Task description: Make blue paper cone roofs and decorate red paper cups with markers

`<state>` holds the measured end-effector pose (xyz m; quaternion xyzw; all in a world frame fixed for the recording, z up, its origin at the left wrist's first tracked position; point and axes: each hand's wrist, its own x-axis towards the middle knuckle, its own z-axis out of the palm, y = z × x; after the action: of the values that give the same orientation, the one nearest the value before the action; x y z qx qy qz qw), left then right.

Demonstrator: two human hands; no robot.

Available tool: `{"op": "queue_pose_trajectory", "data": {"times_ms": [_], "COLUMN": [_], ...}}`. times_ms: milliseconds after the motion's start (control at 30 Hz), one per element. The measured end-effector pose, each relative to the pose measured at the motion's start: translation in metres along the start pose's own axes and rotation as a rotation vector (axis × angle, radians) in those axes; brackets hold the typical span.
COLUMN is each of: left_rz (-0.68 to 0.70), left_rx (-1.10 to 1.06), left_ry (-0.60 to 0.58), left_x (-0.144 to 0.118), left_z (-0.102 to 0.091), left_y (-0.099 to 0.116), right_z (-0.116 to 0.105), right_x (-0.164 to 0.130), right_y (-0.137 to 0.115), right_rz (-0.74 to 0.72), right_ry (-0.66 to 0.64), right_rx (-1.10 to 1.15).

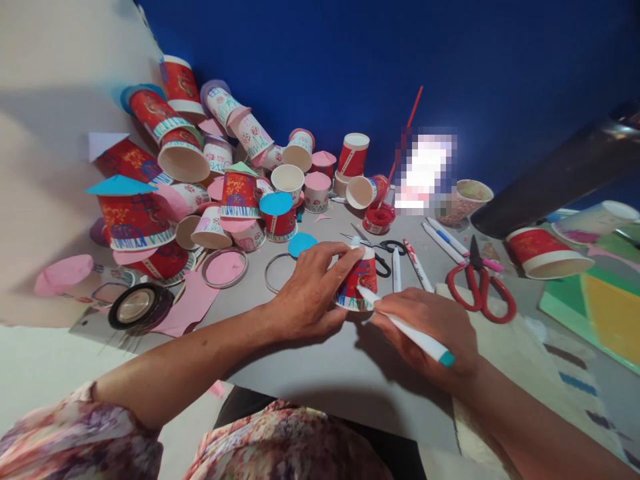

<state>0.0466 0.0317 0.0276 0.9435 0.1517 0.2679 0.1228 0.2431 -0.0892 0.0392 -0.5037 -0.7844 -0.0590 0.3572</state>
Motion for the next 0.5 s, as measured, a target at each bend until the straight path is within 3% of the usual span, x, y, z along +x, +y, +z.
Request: {"op": "queue_pose_trajectory", "data": {"times_ms": [100, 267, 433, 500], "left_rz": [-0.011, -0.042, -0.058, -0.060], "left_rx": [-0.011, -0.032, -0.044, -0.032], "left_ry": [-0.013, -0.016, -0.002, -0.005], "left_x": [0.0001, -0.0005, -0.0012, -0.0013], "left_z": [-0.0004, -0.0004, -0.0003, -0.0004], "left_y": [0.0008, 0.0001, -0.0014, -0.0011], "right_z": [-0.0065, -0.0087, -0.0058, -0.0054], "right_x": [0.0034, 0.0050, 0.0031, 0.0027], "right_y": [0.0004, 0.0010, 0.0022, 0.0012], "right_rz": [-0.001, 0.059, 0.005, 0.002], "right_ry": [0.071, 0.002, 0.144, 0.119], "right_rx": [-0.013, -0.059, 0.040, 0.056]}}
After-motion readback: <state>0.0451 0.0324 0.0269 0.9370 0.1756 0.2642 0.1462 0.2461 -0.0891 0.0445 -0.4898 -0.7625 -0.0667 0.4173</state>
